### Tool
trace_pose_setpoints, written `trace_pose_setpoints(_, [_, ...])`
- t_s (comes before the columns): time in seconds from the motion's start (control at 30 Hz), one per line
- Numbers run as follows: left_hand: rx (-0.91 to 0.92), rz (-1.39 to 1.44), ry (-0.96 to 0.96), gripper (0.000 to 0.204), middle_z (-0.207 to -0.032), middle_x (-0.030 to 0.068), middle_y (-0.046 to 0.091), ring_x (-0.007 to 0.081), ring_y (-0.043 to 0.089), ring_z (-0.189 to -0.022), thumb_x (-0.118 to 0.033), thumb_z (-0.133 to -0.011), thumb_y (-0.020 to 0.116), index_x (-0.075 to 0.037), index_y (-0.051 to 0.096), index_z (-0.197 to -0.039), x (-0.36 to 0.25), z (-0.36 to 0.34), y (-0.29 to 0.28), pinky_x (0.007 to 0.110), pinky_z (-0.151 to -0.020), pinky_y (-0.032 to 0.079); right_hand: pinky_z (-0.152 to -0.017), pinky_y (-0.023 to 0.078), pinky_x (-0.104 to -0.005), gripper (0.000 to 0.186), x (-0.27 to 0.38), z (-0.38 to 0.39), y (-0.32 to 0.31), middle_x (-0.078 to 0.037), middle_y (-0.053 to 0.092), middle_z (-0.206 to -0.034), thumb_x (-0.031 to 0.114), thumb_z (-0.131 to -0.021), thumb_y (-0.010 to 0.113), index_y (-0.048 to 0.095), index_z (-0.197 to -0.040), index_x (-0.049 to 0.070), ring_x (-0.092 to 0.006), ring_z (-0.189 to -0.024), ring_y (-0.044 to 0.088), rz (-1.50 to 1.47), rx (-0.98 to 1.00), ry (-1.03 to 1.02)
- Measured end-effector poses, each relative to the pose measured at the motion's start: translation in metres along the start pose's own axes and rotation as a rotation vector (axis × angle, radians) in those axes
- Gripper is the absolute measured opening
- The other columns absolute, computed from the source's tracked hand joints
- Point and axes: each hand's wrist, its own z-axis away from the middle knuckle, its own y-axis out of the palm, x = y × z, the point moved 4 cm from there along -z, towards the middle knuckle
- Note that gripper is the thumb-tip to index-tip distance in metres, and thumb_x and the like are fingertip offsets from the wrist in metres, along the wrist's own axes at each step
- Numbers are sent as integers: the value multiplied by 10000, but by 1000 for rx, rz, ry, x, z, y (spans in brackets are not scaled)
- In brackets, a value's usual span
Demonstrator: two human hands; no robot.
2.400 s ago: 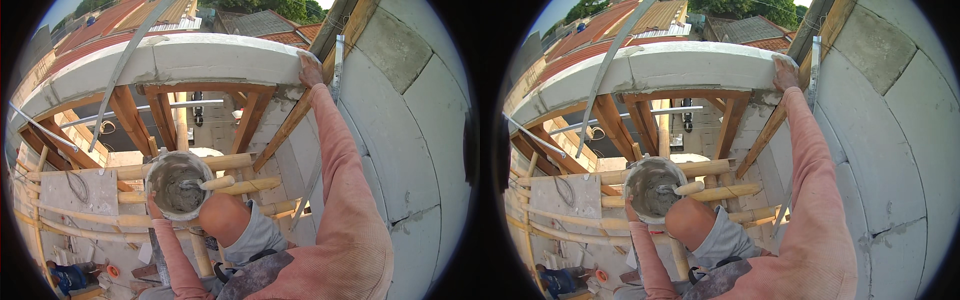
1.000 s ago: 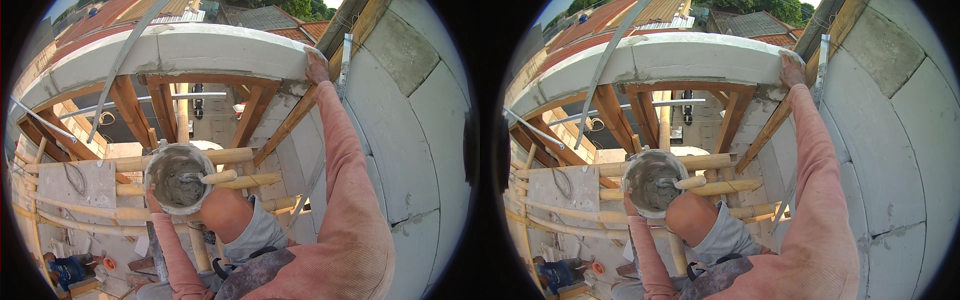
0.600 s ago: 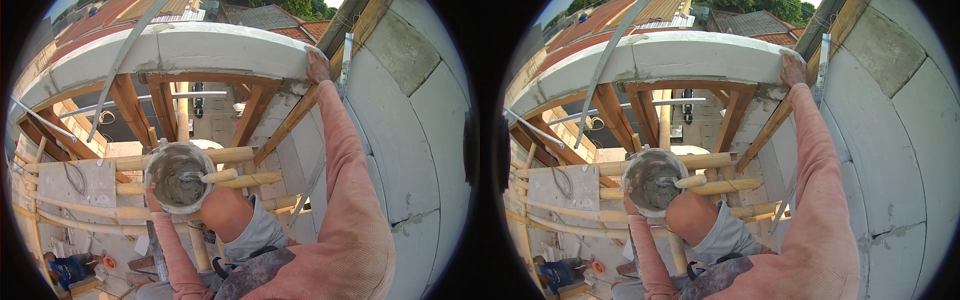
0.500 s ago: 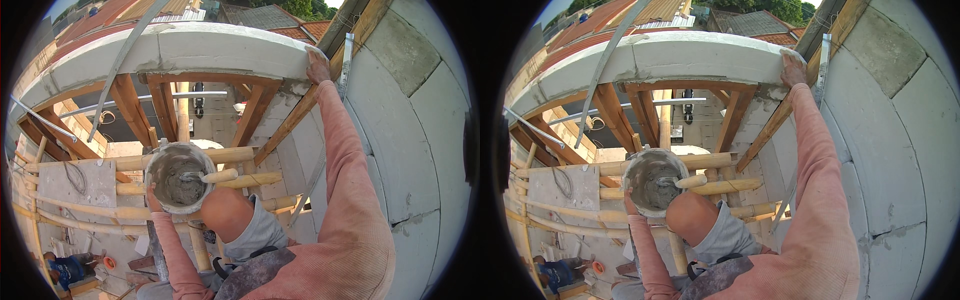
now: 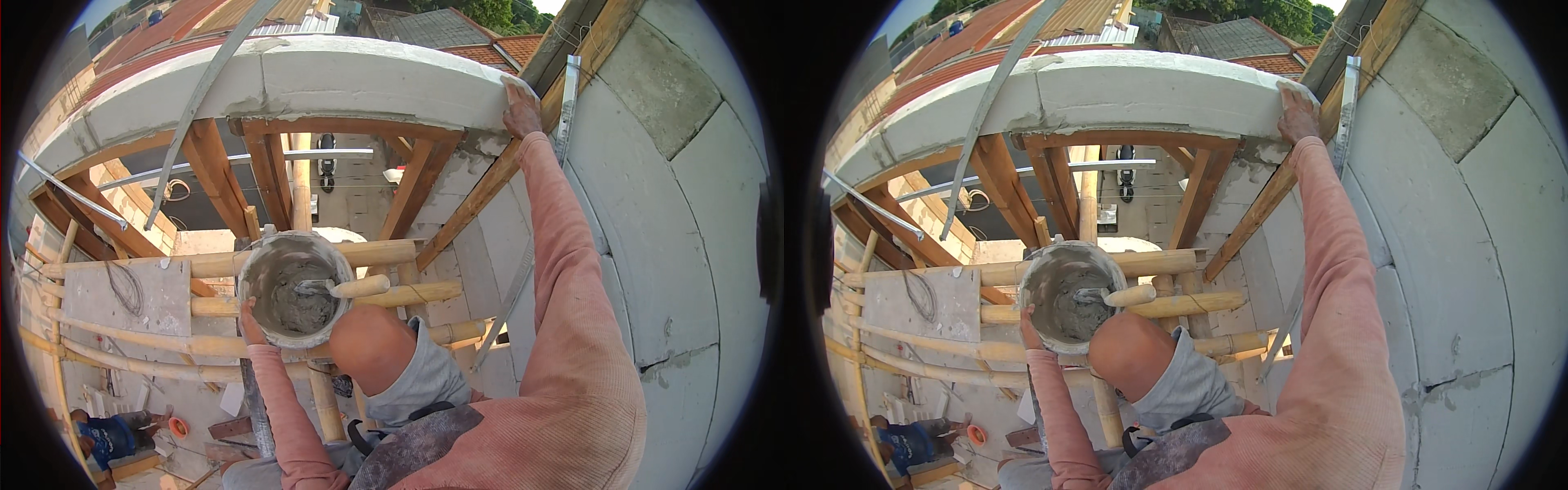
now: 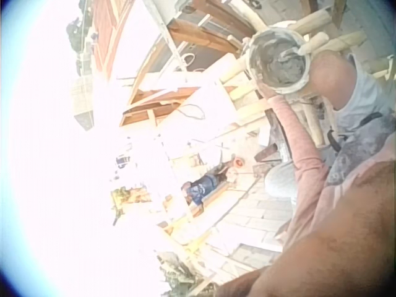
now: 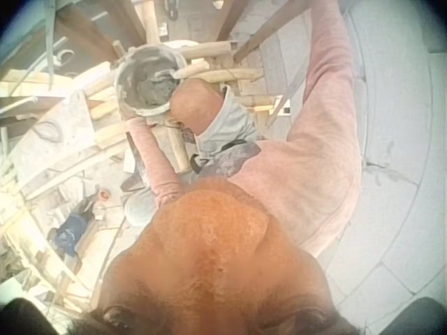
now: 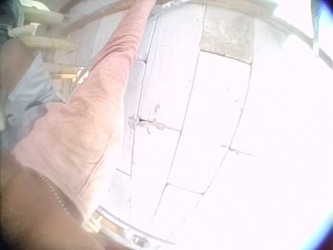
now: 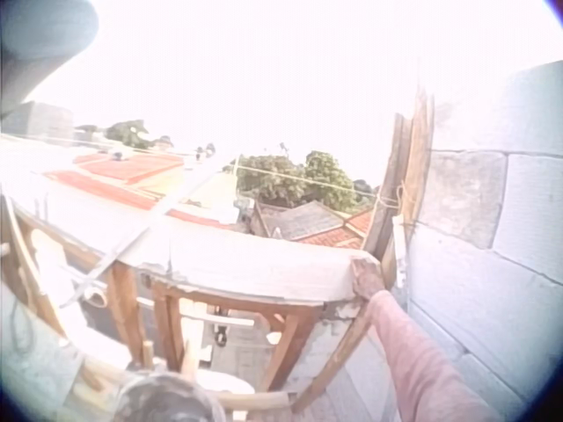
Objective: The person climbs a ladder onto bamboo scaffolding, aligns a metal bar along a curved arch, and applies wet cement onto the arch from a bucket using a trowel.
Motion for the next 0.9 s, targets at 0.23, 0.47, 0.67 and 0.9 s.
trace_pose_setpoints(0.23, [-39, -31, 18, 226, -955, 48, 636, 171, 607, -889, -259, -946, 564, -53, 656, -935, -12, 17, 14, 315, -836, 504, -1188, 257, -542, 873, 3, 0, -3, -82, 470, -1456, 69, -752, 675, 327, -1526, 270, -354, -1360, 442, 8, 5, -5])
trace_pose_setpoints(0.47, [-34, 0, -12, 250, -1008, 72, 654, 176, 621, -911, -274, -960, 550, -47, 652, -972, -13, 23, 20, 312, -840, 511, -1189, 263, -532, 861, -1, 1, -6, -103, 449, -1492, 50, -764, 639, 319, -1538, 247, -366, -1381, 428, -7, 34, -16])
trace_pose_setpoints(0.67, [-25, -176, 129, 359, -1048, 72, 663, 178, 616, -956, -310, -979, 528, 6, 690, -1026, 17, -11, -19, 308, -885, 490, -1220, 218, -554, 760, -11, -16, -18, -76, 385, -1586, 38, -855, 502, 324, -1556, 272, -357, -1454, 368, 0, 160, 8])
trace_pose_setpoints(0.9, [-71, -169, 102, 370, -1078, 85, 664, 178, 612, -989, -311, -964, 529, 10, 698, -1039, 5, 4, -44, 315, -894, 488, -1213, 247, -488, 715, 22, -51, 10, -92, 365, -1611, 74, -904, 410, 286, -1585, 255, -308, -1481, 348, -108, 186, -41])
